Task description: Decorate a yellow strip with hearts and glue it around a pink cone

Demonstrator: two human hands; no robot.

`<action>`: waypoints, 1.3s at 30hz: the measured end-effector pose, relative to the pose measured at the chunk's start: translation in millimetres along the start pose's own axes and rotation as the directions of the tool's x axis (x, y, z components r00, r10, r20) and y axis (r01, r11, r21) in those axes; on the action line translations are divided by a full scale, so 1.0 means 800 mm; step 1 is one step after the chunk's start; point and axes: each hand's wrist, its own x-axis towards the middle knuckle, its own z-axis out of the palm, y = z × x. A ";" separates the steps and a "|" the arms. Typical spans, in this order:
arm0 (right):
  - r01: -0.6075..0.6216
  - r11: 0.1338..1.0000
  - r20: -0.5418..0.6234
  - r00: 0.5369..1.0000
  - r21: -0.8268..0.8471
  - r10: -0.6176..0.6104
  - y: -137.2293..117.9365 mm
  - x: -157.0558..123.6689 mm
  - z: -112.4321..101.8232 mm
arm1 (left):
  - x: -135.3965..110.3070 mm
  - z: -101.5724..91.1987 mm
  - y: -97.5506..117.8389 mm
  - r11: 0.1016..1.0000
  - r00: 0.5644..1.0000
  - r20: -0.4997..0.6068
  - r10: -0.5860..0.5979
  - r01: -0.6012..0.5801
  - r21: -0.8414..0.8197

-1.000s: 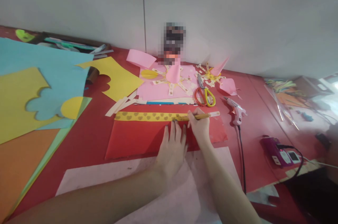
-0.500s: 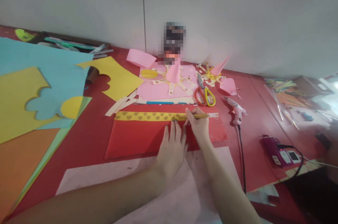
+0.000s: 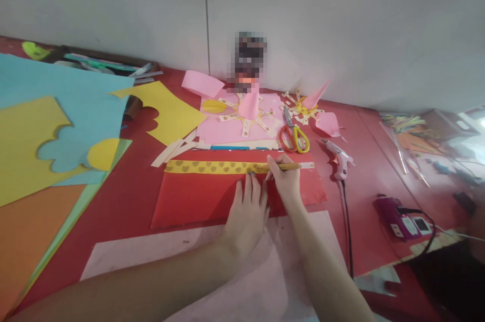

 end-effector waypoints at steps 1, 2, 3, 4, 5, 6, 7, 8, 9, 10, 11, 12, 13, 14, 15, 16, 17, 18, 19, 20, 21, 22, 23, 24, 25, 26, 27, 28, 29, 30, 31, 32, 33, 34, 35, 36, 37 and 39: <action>-0.004 1.000 0.003 1.000 0.003 0.004 0.000 0.000 0.000 | 0.000 0.000 0.000 1.000 1.000 -0.003 -0.001 0.001 0.000; -0.007 1.000 0.006 1.000 0.005 0.007 0.001 0.000 0.001 | 0.000 0.000 0.000 1.000 1.000 -0.006 -0.001 0.001 0.000; -0.008 1.000 0.009 1.000 0.006 0.008 0.001 0.000 0.001 | 0.000 0.000 0.000 1.000 1.000 -0.009 -0.001 0.001 -0.003; -0.006 1.000 0.010 1.000 0.002 0.006 0.001 0.000 0.001 | 0.001 0.000 0.000 1.000 1.000 -0.010 0.001 -0.001 -0.010; -0.001 1.000 0.006 1.000 -0.007 0.001 0.001 0.000 0.001 | 0.001 0.000 0.000 1.000 1.000 -0.010 0.001 -0.002 -0.018; 0.006 1.000 -0.001 1.000 -0.020 -0.006 0.002 0.000 0.000 | 0.001 0.000 0.000 1.000 1.000 -0.007 0.001 -0.001 -0.028; 0.014 0.999 -0.010 1.000 -0.032 -0.014 0.002 0.000 0.000 | 0.001 0.000 0.000 0.999 1.000 -0.004 0.000 0.000 -0.039; 0.021 0.999 -0.018 1.000 -0.043 -0.022 0.002 0.000 -0.001 | 0.001 0.001 0.000 0.999 1.000 -0.001 -0.002 0.002 -0.047; 0.027 0.998 -0.023 0.999 -0.048 -0.028 0.002 0.000 -0.001 | 0.001 0.001 0.000 0.999 1.000 0.000 -0.005 0.005 -0.052; 0.031 0.998 -0.024 0.999 -0.046 -0.032 0.002 0.000 -0.001 | 0.001 0.001 0.000 0.999 1.000 0.000 -0.007 0.007 -0.054; 0.032 0.999 -0.021 0.999 -0.037 -0.033 0.002 0.000 -0.002 | 0.001 0.001 -0.001 0.999 1.000 -0.001 -0.005 0.005 -0.053; 0.031 0.999 -0.013 0.999 -0.026 -0.031 0.002 0.000 -0.001 | 0.000 0.001 -0.001 0.999 1.000 -0.001 -0.003 0.003 -0.050; 0.029 0.999 -0.006 1.000 -0.017 -0.029 0.002 0.000 -0.001 | 0.000 0.001 -0.001 0.999 1.000 0.000 -0.002 0.002 -0.046; 0.025 1.000 -0.001 1.000 -0.012 -0.025 0.002 0.000 -0.001 | 0.000 0.002 -0.001 0.999 1.000 0.000 -0.001 0.001 -0.041; 0.022 1.000 -0.002 1.000 -0.012 -0.022 0.003 0.001 -0.001 | 0.000 0.002 0.000 0.999 1.000 0.000 0.000 0.000 -0.036; 0.020 1.000 -0.006 1.000 -0.017 -0.020 0.003 0.001 -0.001 | 0.000 0.002 0.000 1.000 1.000 -0.001 0.000 0.000 -0.031; 0.019 0.999 -0.014 1.000 -0.025 -0.020 0.003 0.001 0.000 | 0.000 0.002 0.000 1.000 1.000 -0.003 0.000 0.000 -0.027; 0.020 0.999 -0.023 1.000 -0.033 -0.020 0.003 0.001 0.000 | 0.000 0.002 0.000 1.000 1.000 -0.003 0.000 0.000 -0.024; 0.021 0.999 -0.030 0.999 -0.037 -0.022 0.003 0.001 0.000 | 0.000 0.002 0.000 1.000 1.000 -0.004 0.000 0.000 -0.021; 0.022 0.999 -0.030 0.999 -0.038 -0.023 0.003 0.001 0.000 | 0.001 0.002 0.000 1.000 1.000 -0.003 -0.001 0.001 -0.018; 0.021 0.999 -0.024 0.999 -0.036 -0.022 0.003 0.001 -0.001 | 0.001 0.002 0.000 1.000 1.000 -0.002 -0.001 0.001 -0.015; 0.021 0.999 -0.016 1.000 -0.033 -0.021 0.003 0.001 -0.001 | 0.001 0.001 0.000 1.000 1.000 0.000 0.001 -0.001 -0.011; 0.020 0.999 -0.011 1.000 -0.033 -0.020 0.002 0.001 -0.001 | 0.001 0.001 0.000 1.000 1.000 0.001 0.002 -0.002 -0.007; 0.020 0.999 -0.010 1.000 -0.037 -0.020 0.002 0.001 -0.001 | 0.001 0.001 0.000 1.000 1.000 0.003 0.003 -0.003 -0.003; 0.020 0.999 -0.013 1.000 -0.045 -0.021 0.002 0.001 -0.001 | 0.001 0.001 0.000 1.000 1.000 0.005 0.003 -0.003 -0.002; 0.024 0.998 -0.021 0.999 -0.051 -0.025 0.002 0.000 -0.001 | 0.001 0.001 0.000 1.000 1.000 0.008 0.004 -0.004 -0.004; 0.030 0.998 -0.033 0.999 -0.055 -0.032 0.002 0.000 -0.002 | 0.001 0.001 0.000 1.000 1.000 0.010 0.004 -0.004 -0.007; 0.036 0.998 -0.043 0.998 -0.054 -0.038 0.002 0.000 -0.002 | 0.001 0.001 0.000 1.000 1.000 0.010 0.005 -0.005 -0.009; 0.040 0.998 -0.050 0.998 -0.053 -0.042 0.002 0.000 -0.002 | 0.001 0.001 0.000 1.000 1.000 0.007 0.006 -0.006 -0.011; 0.042 0.998 -0.056 0.997 -0.052 -0.045 0.002 0.000 -0.002 | 0.001 0.002 0.000 1.000 1.000 0.004 0.008 -0.008 -0.011; 0.044 0.998 -0.058 0.997 -0.053 -0.047 0.002 -0.001 -0.002 | 0.001 0.002 0.000 1.000 1.000 0.001 0.012 -0.012 -0.010; 0.044 0.997 -0.055 0.997 -0.057 -0.047 0.002 -0.001 -0.002 | 0.001 0.002 0.000 1.000 1.000 -0.001 0.012 -0.012 -0.011; 0.042 0.997 -0.047 0.998 -0.062 -0.045 0.001 -0.001 -0.002 | 0.001 0.002 0.000 1.000 1.000 0.000 0.009 -0.009 -0.012; 0.040 0.997 -0.038 0.998 -0.066 -0.042 0.001 -0.001 -0.002 | 0.001 0.002 0.001 1.000 1.000 0.003 0.006 -0.006 -0.016; 0.038 0.997 -0.033 0.999 -0.068 -0.040 0.001 0.000 -0.002 | 0.001 0.002 0.001 1.000 1.000 0.005 0.003 -0.003 -0.020; 0.036 0.997 -0.030 0.999 -0.068 -0.038 0.001 0.000 -0.002 | 0.001 0.002 0.000 1.000 1.000 0.006 0.000 0.000 -0.025; 0.035 0.997 -0.033 0.999 -0.068 -0.038 0.001 0.000 -0.002 | 0.000 0.002 0.000 1.000 1.000 0.004 -0.001 0.001 -0.029; 0.042 0.997 -0.048 0.998 -0.069 -0.046 0.001 0.000 -0.002 | 0.000 0.001 0.000 0.999 1.000 0.001 0.004 -0.004 -0.035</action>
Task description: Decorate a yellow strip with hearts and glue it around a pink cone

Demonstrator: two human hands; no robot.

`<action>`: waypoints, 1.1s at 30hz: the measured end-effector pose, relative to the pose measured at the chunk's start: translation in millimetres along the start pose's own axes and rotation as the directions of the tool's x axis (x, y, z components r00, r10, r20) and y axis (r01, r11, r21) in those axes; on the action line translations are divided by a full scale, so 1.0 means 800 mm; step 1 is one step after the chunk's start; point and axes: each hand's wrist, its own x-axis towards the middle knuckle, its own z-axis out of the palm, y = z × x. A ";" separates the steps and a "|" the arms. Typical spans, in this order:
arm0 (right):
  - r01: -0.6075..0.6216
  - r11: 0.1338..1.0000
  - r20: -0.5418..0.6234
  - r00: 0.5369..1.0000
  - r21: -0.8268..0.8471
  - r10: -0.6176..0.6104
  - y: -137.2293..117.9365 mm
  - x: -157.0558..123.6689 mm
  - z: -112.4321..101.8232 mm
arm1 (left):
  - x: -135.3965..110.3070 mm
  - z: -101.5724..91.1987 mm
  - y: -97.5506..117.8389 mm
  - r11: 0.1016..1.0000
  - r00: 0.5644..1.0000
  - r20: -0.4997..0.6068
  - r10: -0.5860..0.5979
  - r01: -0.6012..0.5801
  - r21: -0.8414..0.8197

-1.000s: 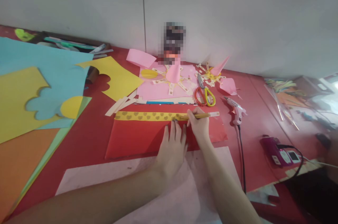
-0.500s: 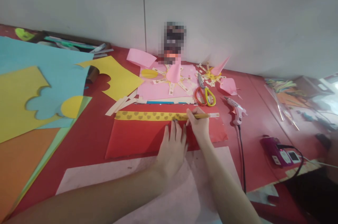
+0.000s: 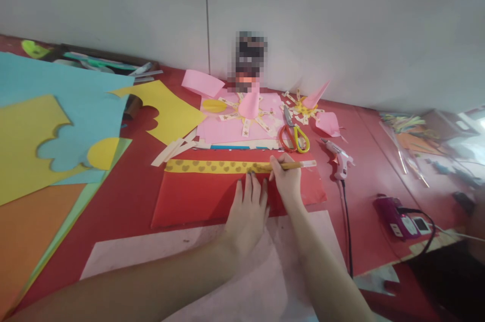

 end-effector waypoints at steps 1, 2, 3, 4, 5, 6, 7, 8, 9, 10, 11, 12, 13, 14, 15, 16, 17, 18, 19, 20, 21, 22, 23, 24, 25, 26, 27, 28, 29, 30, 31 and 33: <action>0.006 1.000 -0.007 1.000 -0.001 -0.006 0.000 0.000 0.000 | 0.000 0.000 0.000 1.000 1.000 -0.001 0.003 -0.003 -0.003; 0.008 1.000 -0.007 1.000 -0.003 -0.008 0.000 0.000 0.000 | 0.000 0.000 0.000 1.000 1.000 -0.001 0.005 -0.005 -0.005; 0.007 1.000 -0.001 1.000 -0.006 -0.007 0.000 0.000 -0.001 | 0.000 0.000 0.000 1.000 1.000 -0.001 0.003 -0.003 -0.007; 0.003 1.000 0.006 1.000 -0.007 -0.003 0.000 0.000 -0.001 | 0.000 0.000 0.000 1.000 1.000 -0.001 0.002 -0.002 -0.011; 0.000 1.000 0.011 1.000 -0.006 0.000 -0.001 0.000 -0.001 | 0.000 0.000 0.000 1.000 1.000 0.000 0.001 -0.001 -0.016; -0.003 1.000 0.013 1.000 -0.004 0.003 -0.001 0.000 -0.001 | 0.000 0.000 0.000 1.000 1.000 -0.001 -0.003 0.003 -0.022; -0.004 1.000 0.011 1.000 -0.001 0.004 -0.002 0.000 -0.001 | 0.000 -0.001 0.000 1.000 1.000 0.000 -0.007 0.007 -0.029; -0.003 1.000 0.006 1.000 0.001 0.003 -0.002 0.000 -0.001 | 0.000 -0.001 0.000 0.999 1.000 0.001 -0.012 0.012 -0.037; 0.000 1.000 -0.001 1.000 0.002 0.000 -0.002 0.000 -0.001 | 0.000 -0.001 0.000 0.999 1.000 0.001 -0.013 0.013 -0.043; 0.003 1.000 -0.005 1.000 0.000 -0.003 -0.003 0.000 -0.001 | 0.000 -0.001 0.000 0.999 1.000 0.002 -0.013 0.013 -0.047; 0.006 1.000 -0.007 1.000 -0.002 -0.006 -0.003 0.000 -0.001 | 0.000 0.000 0.000 0.999 1.000 0.001 -0.013 0.013 -0.049; 0.006 1.000 -0.005 1.000 -0.005 -0.006 -0.003 0.000 -0.001 | 0.000 0.000 0.000 0.999 1.000 -0.001 -0.011 0.011 -0.052; 0.003 1.000 -0.001 1.000 -0.008 -0.003 -0.002 0.000 -0.001 | 0.000 0.000 0.000 0.999 1.000 -0.003 -0.009 0.009 -0.053; -0.002 1.000 0.006 1.000 -0.010 0.002 -0.002 0.000 -0.001 | 0.000 0.000 0.000 0.999 1.000 -0.006 -0.007 0.007 -0.054; -0.006 1.000 0.013 1.000 -0.010 0.006 -0.002 0.000 -0.001 | 0.000 -0.001 0.000 0.999 1.000 -0.007 -0.007 0.007 -0.054; -0.009 1.000 0.017 1.000 -0.009 0.009 -0.002 0.000 -0.001 | 0.000 -0.001 0.000 0.999 1.000 -0.008 -0.008 0.008 -0.052; -0.008 1.000 0.016 1.000 -0.005 0.008 -0.002 0.000 -0.001 | 0.000 -0.001 0.000 0.999 1.000 -0.009 -0.011 0.010 -0.048; -0.004 1.000 0.010 1.000 -0.001 0.004 -0.002 0.000 -0.001 | 0.000 -0.001 0.000 0.999 1.000 -0.011 -0.011 0.011 -0.044; -0.001 1.000 0.003 1.000 0.002 0.001 -0.002 0.000 -0.001 | 0.000 -0.001 0.000 0.999 1.000 -0.012 -0.014 0.013 -0.044; -0.001 1.000 -0.001 1.000 0.004 0.001 -0.001 0.000 -0.001 | 0.000 -0.001 0.000 0.999 1.000 -0.014 -0.015 0.015 -0.048; -0.006 1.000 0.003 1.000 0.004 0.006 -0.001 0.000 -0.001 | 0.000 -0.001 0.000 0.998 1.000 -0.014 -0.015 0.014 -0.055; -0.013 1.000 0.012 1.000 0.007 0.013 -0.001 -0.001 -0.001 | 0.000 -0.001 0.000 0.998 1.000 -0.013 -0.014 0.013 -0.062; -0.021 1.000 0.022 1.000 0.014 0.020 -0.001 -0.001 -0.001 | 0.000 -0.001 0.000 0.998 1.000 -0.013 -0.012 0.011 -0.067; -0.025 0.999 0.025 0.999 0.026 0.024 -0.001 -0.001 -0.001 | 0.000 0.000 0.000 0.998 1.000 -0.011 -0.011 0.010 -0.066; -0.025 0.999 0.020 0.999 0.043 0.025 0.000 -0.001 -0.001 | 0.000 0.000 0.000 0.998 1.000 -0.010 -0.012 0.012 -0.060; -0.023 0.998 0.010 1.000 0.063 0.023 0.000 -0.001 -0.001 | 0.000 0.000 0.000 0.999 1.000 -0.012 -0.013 0.012 -0.051; -0.021 0.996 -0.002 1.000 0.082 0.021 0.000 -0.001 -0.001 | 0.000 0.000 0.000 0.999 1.000 -0.014 -0.015 0.014 -0.042; -0.020 0.995 -0.011 1.000 0.098 0.021 0.000 0.000 -0.001 | 0.000 0.001 0.000 0.999 1.000 -0.016 -0.014 0.014 -0.033; -0.022 0.994 -0.017 1.000 0.110 0.024 0.000 0.000 0.000 | 0.000 0.001 -0.001 1.000 1.000 -0.020 -0.010 0.010 -0.028; -0.027 0.993 -0.019 0.999 0.118 0.029 0.000 0.000 0.000 | -0.001 0.001 -0.001 1.000 1.000 -0.023 -0.002 0.002 -0.024; -0.031 0.992 -0.018 0.999 0.122 0.034 0.001 0.001 0.000 | -0.001 0.001 -0.001 1.000 1.000 -0.025 0.009 -0.009 -0.021; -0.035 0.991 -0.018 0.999 0.126 0.037 0.001 0.001 0.001 | -0.002 0.002 -0.001 0.999 0.999 -0.027 0.035 -0.036 -0.014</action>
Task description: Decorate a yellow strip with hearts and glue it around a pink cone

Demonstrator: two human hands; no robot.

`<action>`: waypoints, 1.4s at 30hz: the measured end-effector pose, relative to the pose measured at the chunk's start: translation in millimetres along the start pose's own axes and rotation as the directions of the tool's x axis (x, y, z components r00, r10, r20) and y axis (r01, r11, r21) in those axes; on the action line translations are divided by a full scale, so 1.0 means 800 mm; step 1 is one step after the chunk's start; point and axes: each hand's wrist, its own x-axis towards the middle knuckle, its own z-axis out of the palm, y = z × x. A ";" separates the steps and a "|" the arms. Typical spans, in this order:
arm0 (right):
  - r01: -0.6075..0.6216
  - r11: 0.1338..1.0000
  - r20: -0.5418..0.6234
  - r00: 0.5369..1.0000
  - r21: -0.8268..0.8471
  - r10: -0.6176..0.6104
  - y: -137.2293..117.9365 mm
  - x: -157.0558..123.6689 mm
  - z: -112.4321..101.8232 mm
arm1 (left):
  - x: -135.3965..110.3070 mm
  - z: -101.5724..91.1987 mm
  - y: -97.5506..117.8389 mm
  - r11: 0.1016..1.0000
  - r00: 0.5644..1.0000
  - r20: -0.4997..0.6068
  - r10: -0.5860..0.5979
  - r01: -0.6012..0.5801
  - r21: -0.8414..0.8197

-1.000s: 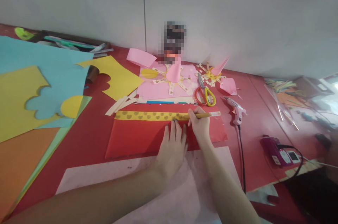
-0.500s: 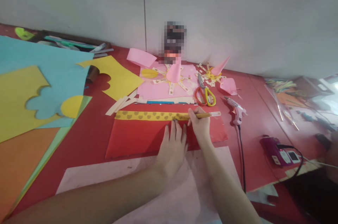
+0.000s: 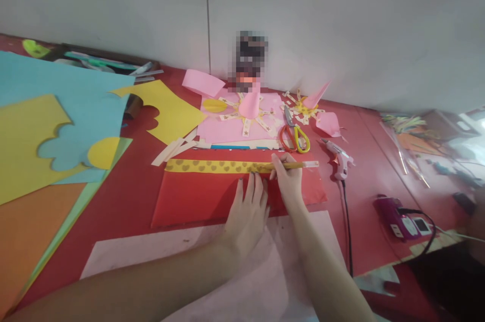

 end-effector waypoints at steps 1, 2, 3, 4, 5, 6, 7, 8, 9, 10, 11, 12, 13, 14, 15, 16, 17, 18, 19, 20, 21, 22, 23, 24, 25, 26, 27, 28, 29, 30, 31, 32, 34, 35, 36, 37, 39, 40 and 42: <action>0.000 1.000 0.000 1.000 0.003 0.000 0.000 0.000 0.000 | 0.000 0.000 0.000 1.000 1.000 0.001 0.013 -0.013 0.001; -0.001 1.000 0.000 1.000 0.008 0.001 0.000 0.000 0.000 | -0.001 0.001 0.000 1.000 1.000 0.003 0.024 -0.024 0.000; -0.003 1.000 0.000 1.000 0.014 0.003 -0.001 -0.001 0.001 | -0.001 0.001 0.000 1.000 1.000 0.005 0.029 -0.029 -0.004; -0.005 1.000 -0.002 1.000 0.019 0.005 -0.001 -0.001 0.001 | -0.001 0.002 0.000 0.999 0.999 0.009 0.031 -0.031 -0.010; -0.006 1.000 -0.008 1.000 0.020 0.006 -0.002 -0.002 0.001 | -0.001 0.002 -0.001 0.999 1.000 0.012 0.029 -0.029 -0.018; -0.006 1.000 -0.017 1.000 0.019 0.006 -0.003 -0.003 0.001 | -0.001 0.002 -0.001 0.999 1.000 0.014 0.022 -0.022 -0.026; -0.003 1.000 -0.030 1.000 0.014 0.004 -0.004 -0.003 0.000 | -0.001 0.002 -0.001 0.999 1.000 0.014 0.015 -0.015 -0.034; 0.001 1.000 -0.047 0.999 0.008 -0.001 -0.005 -0.004 0.000 | -0.001 0.002 -0.001 0.999 1.000 0.013 0.010 -0.009 -0.038; 0.007 1.000 -0.067 0.998 0.002 -0.006 -0.006 -0.004 0.000 | -0.001 0.002 -0.001 0.999 1.000 0.011 0.005 -0.004 -0.039; 0.012 1.000 -0.088 0.996 0.002 -0.011 -0.006 -0.004 -0.001 | -0.001 0.001 -0.001 0.999 1.000 0.008 0.000 0.000 -0.036; 0.015 1.000 -0.107 0.994 0.007 -0.014 -0.006 -0.004 -0.001 | -0.001 0.001 -0.001 1.000 1.000 0.006 -0.005 0.005 -0.029; 0.017 1.000 -0.122 0.992 0.014 -0.015 -0.006 -0.003 -0.002 | -0.001 0.000 -0.001 1.000 1.000 0.004 -0.008 0.008 -0.020; 0.018 1.000 -0.136 0.991 0.022 -0.015 -0.005 -0.003 -0.002 | -0.001 0.000 0.000 1.000 1.000 0.001 -0.011 0.011 -0.011; 0.018 0.999 -0.144 0.989 0.030 -0.013 -0.005 -0.003 -0.003 | -0.001 0.000 0.000 1.000 1.000 -0.003 -0.015 0.015 -0.004; 0.017 0.999 -0.148 0.989 0.036 -0.011 -0.005 -0.002 -0.003 | -0.001 -0.001 0.000 1.000 1.000 -0.005 -0.019 0.019 -0.002; 0.015 0.999 -0.148 0.989 0.038 -0.009 -0.005 -0.002 -0.004 | -0.001 -0.001 0.000 1.000 1.000 -0.007 -0.023 0.023 -0.004; 0.014 0.999 -0.145 0.989 0.034 -0.009 -0.005 -0.002 -0.004 | -0.001 -0.001 0.000 1.000 1.000 -0.009 -0.027 0.027 -0.010; 0.014 1.000 -0.139 0.990 0.024 -0.010 -0.005 -0.002 -0.004 | -0.001 -0.001 0.000 0.999 0.999 -0.009 -0.031 0.031 -0.019; 0.013 1.000 -0.129 0.992 0.008 -0.012 -0.005 -0.002 -0.004 | -0.001 -0.001 0.001 0.999 0.999 -0.009 -0.034 0.034 -0.029; 0.012 1.000 -0.120 0.993 -0.013 -0.014 -0.006 -0.002 -0.004 | -0.002 -0.001 0.001 0.999 0.999 -0.011 -0.036 0.035 -0.038; 0.012 0.999 -0.112 0.994 -0.034 -0.016 -0.006 -0.002 -0.004 | -0.002 0.000 0.001 0.998 0.999 -0.012 -0.039 0.038 -0.045; 0.011 0.999 -0.104 0.994 -0.051 -0.016 -0.006 -0.002 -0.004 | -0.002 0.000 0.001 0.998 0.999 -0.013 -0.044 0.044 -0.052; 0.008 0.998 -0.098 0.995 -0.061 -0.014 -0.006 -0.001 -0.004 | -0.002 0.001 0.001 0.997 0.999 -0.013 -0.047 0.046 -0.056; 0.005 0.998 -0.094 0.995 -0.065 -0.011 -0.006 -0.001 -0.003 | -0.002 0.001 0.000 0.997 0.999 -0.012 -0.041 0.041 -0.060; 0.002 0.998 -0.092 0.996 -0.063 -0.007 -0.005 -0.001 -0.003 | -0.002 0.002 0.000 0.998 1.000 -0.009 -0.027 0.027 -0.061; -0.002 0.998 -0.089 0.996 -0.059 -0.004 -0.005 -0.001 -0.003 | -0.002 0.003 0.000 0.998 1.000 -0.005 -0.006 0.006 -0.059; -0.004 0.998 -0.086 0.996 -0.056 -0.001 -0.005 -0.001 -0.003 | -0.002 0.003 0.000 0.998 1.000 -0.001 0.015 -0.015 -0.055; -0.003 0.999 -0.084 0.996 -0.053 -0.001 -0.005 -0.001 -0.003 | -0.002 0.003 -0.001 0.998 0.999 0.004 0.035 -0.035 -0.049; 0.000 0.999 -0.084 0.996 -0.053 -0.004 -0.005 -0.001 -0.003 | -0.001 0.004 -0.001 0.998 0.999 0.009 0.049 -0.049 -0.043; 0.004 0.998 -0.084 0.996 -0.055 -0.009 -0.006 -0.001 -0.003 | -0.001 0.004 -0.001 0.998 0.998 0.013 0.055 -0.054 -0.037; 0.011 0.998 -0.085 0.996 -0.059 -0.016 -0.006 -0.001 -0.003 | -0.001 0.004 -0.001 0.998 0.998 0.016 0.056 -0.055 -0.033; 0.020 0.998 -0.083 0.996 -0.065 -0.025 -0.007 -0.002 -0.002 | 0.000 0.004 -0.001 0.998 0.998 0.018 0.057 -0.056 -0.032; 0.041 0.996 -0.068 0.997 -0.077 -0.046 -0.007 -0.002 -0.002 | 0.000 0.005 -0.001 0.998 0.998 0.017 0.058 -0.058 -0.033; 0.051 0.995 -0.054 0.997 -0.084 -0.055 -0.008 -0.002 -0.002 | 0.001 0.005 -0.001 0.998 0.998 0.013 0.057 -0.056 -0.034; 0.058 0.994 -0.039 0.997 -0.090 -0.062 -0.008 -0.002 -0.002 | 0.001 0.005 -0.001 0.998 0.998 0.011 0.056 -0.056 -0.034; 0.061 0.994 -0.026 0.998 -0.093 -0.064 -0.008 -0.002 -0.002 | 0.001 0.005 -0.001 0.998 0.998 0.011 0.055 -0.055 -0.033; 0.058 0.994 -0.011 0.998 -0.098 -0.060 -0.009 -0.001 -0.002 | 0.001 0.005 -0.001 0.998 0.998 0.015 0.056 -0.056 -0.022; 0.057 0.993 -0.011 0.998 -0.101 -0.059 -0.008 -0.001 -0.002 | 0.001 0.005 -0.001 0.998 0.998 0.017 0.057 -0.057 -0.015; 0.060 0.991 -0.017 0.998 -0.119 -0.062 -0.008 -0.001 -0.003 | 0.001 0.005 -0.001 0.998 0.998 0.018 0.060 -0.060 -0.001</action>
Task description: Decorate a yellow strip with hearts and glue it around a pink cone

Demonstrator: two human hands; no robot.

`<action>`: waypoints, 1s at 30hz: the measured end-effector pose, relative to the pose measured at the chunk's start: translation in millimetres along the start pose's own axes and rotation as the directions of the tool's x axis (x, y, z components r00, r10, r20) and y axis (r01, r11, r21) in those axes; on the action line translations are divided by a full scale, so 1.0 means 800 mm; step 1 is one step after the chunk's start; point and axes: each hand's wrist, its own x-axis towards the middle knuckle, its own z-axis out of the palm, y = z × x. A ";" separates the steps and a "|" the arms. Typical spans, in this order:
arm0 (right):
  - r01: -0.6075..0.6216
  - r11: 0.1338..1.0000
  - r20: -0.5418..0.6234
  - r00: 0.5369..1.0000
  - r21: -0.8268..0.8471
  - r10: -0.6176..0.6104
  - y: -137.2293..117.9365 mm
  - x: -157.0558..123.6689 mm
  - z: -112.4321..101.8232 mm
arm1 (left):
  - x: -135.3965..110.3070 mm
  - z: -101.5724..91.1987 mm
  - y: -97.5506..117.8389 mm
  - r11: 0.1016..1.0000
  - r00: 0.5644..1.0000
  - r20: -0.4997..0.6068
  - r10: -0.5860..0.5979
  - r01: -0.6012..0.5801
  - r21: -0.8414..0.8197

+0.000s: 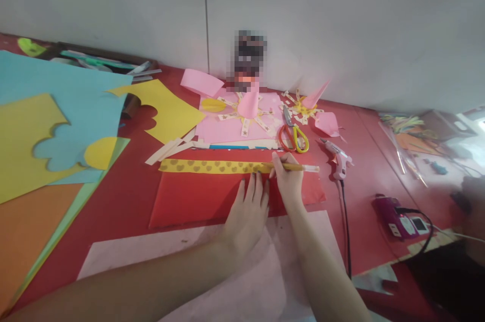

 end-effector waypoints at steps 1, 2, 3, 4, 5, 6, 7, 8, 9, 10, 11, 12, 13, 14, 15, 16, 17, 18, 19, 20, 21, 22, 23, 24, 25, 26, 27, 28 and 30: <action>0.002 1.000 -0.003 1.000 -0.014 -0.002 0.000 0.000 0.000 | 0.000 0.000 0.000 1.000 1.000 -0.002 0.003 -0.003 0.006; 0.004 1.000 -0.005 1.000 -0.028 -0.005 0.001 0.000 0.000 | 0.000 -0.001 0.000 1.000 1.000 -0.003 0.005 -0.005 0.011; 0.004 0.999 -0.006 1.000 -0.040 -0.004 0.001 0.000 -0.001 | 0.000 -0.001 0.000 1.000 1.000 -0.003 0.009 -0.009 0.014; 0.003 0.999 -0.007 1.000 -0.047 -0.003 0.001 0.000 -0.001 | 0.000 -0.002 0.000 1.000 1.000 -0.001 0.013 -0.013 0.018; 0.002 0.999 -0.008 1.000 -0.049 -0.002 0.001 0.000 -0.001 | 0.001 -0.002 -0.001 1.000 1.000 0.003 0.016 -0.016 0.023; 0.002 0.999 -0.010 1.000 -0.049 -0.003 0.002 0.000 -0.001 | 0.001 -0.002 -0.001 0.999 1.000 0.005 0.019 -0.019 0.028; 0.004 0.999 -0.009 1.000 -0.049 -0.004 0.002 0.000 0.000 | 0.001 -0.002 -0.001 0.999 1.000 0.004 0.019 -0.019 0.035; 0.007 0.999 -0.008 1.000 -0.046 -0.008 0.002 0.001 0.000 | 0.001 -0.002 -0.001 0.999 1.000 -0.001 0.019 -0.019 0.043; 0.011 0.999 -0.006 1.000 -0.045 -0.011 0.002 0.001 0.000 | 0.001 -0.002 -0.001 0.999 1.000 -0.008 0.018 -0.018 0.050; 0.015 0.999 -0.003 1.000 -0.043 -0.015 0.002 0.001 0.000 | 0.001 -0.001 -0.001 0.998 1.000 -0.014 0.017 -0.017 0.056; 0.018 0.999 -0.001 1.000 -0.043 -0.018 0.003 0.001 0.000 | 0.001 -0.001 -0.001 0.998 1.000 -0.019 0.018 -0.017 0.059; 0.020 0.999 -0.001 1.000 -0.041 -0.021 0.003 0.000 0.000 | 0.001 0.000 -0.001 0.998 1.000 -0.022 0.020 -0.019 0.061; 0.020 0.999 0.002 1.000 -0.038 -0.020 0.003 0.000 0.000 | 0.001 0.001 0.000 0.998 0.999 -0.024 0.021 -0.020 0.062; 0.017 0.999 0.002 1.000 -0.035 -0.017 0.003 0.000 0.001 | 0.001 0.001 0.000 0.998 0.999 -0.024 0.021 -0.020 0.061; 0.011 0.999 0.005 1.000 -0.031 -0.011 0.003 0.000 0.001 | 0.001 0.002 0.000 0.998 1.000 -0.022 0.022 -0.021 0.058; 0.004 1.000 0.008 1.000 -0.027 -0.004 0.002 0.000 0.001 | 0.001 0.002 0.000 0.998 1.000 -0.020 0.023 -0.022 0.052; -0.003 1.000 0.013 1.000 -0.024 0.003 0.002 0.000 0.001 | 0.002 0.002 0.000 0.999 1.000 -0.017 0.023 -0.022 0.045; -0.006 1.000 0.018 1.000 -0.021 0.007 0.001 0.000 0.001 | 0.002 0.002 0.000 0.999 1.000 -0.014 0.021 -0.021 0.039; -0.008 1.000 0.023 1.000 -0.019 0.008 0.001 0.000 0.001 | 0.002 0.001 0.000 0.999 1.000 -0.013 0.018 -0.018 0.034; -0.008 1.000 0.027 1.000 -0.015 0.009 0.001 0.000 0.001 | 0.002 0.001 0.000 0.999 1.000 -0.012 0.016 -0.015 0.032; -0.009 1.000 0.033 0.999 -0.009 0.009 0.001 0.000 0.001 | 0.002 0.001 0.000 0.999 1.000 -0.013 0.014 -0.014 0.033; -0.011 1.000 0.039 0.999 -0.002 0.011 0.001 0.001 0.001 | 0.003 0.000 0.000 0.999 1.000 -0.013 0.014 -0.013 0.037; -0.013 1.000 0.045 0.999 0.004 0.012 0.002 0.001 0.001 | 0.003 0.000 0.000 0.999 1.000 -0.014 0.016 -0.015 0.041; -0.015 1.000 0.050 0.999 0.008 0.015 0.003 0.001 0.001 | 0.003 0.000 0.000 0.999 1.000 -0.014 0.019 -0.018 0.044; -0.017 1.000 0.054 0.998 0.010 0.016 0.003 0.002 0.001 | 0.003 -0.001 0.000 0.999 1.000 -0.015 0.021 -0.020 0.046; -0.016 1.000 0.056 0.998 0.009 0.016 0.004 0.002 0.001 | 0.003 -0.001 0.000 0.999 1.000 -0.017 0.023 -0.022 0.046; -0.014 1.000 0.057 0.998 0.006 0.014 0.005 0.002 0.001 | 0.003 0.000 0.000 0.999 1.000 -0.018 0.022 -0.021 0.044; -0.013 1.000 0.056 0.998 0.000 0.013 0.005 0.002 0.001 | 0.002 0.000 0.000 0.999 1.000 -0.018 0.021 -0.021 0.040; -0.009 1.000 0.049 0.999 -0.013 0.009 0.007 0.002 0.001 | 0.002 0.002 0.000 0.999 0.999 -0.022 0.026 -0.025 0.038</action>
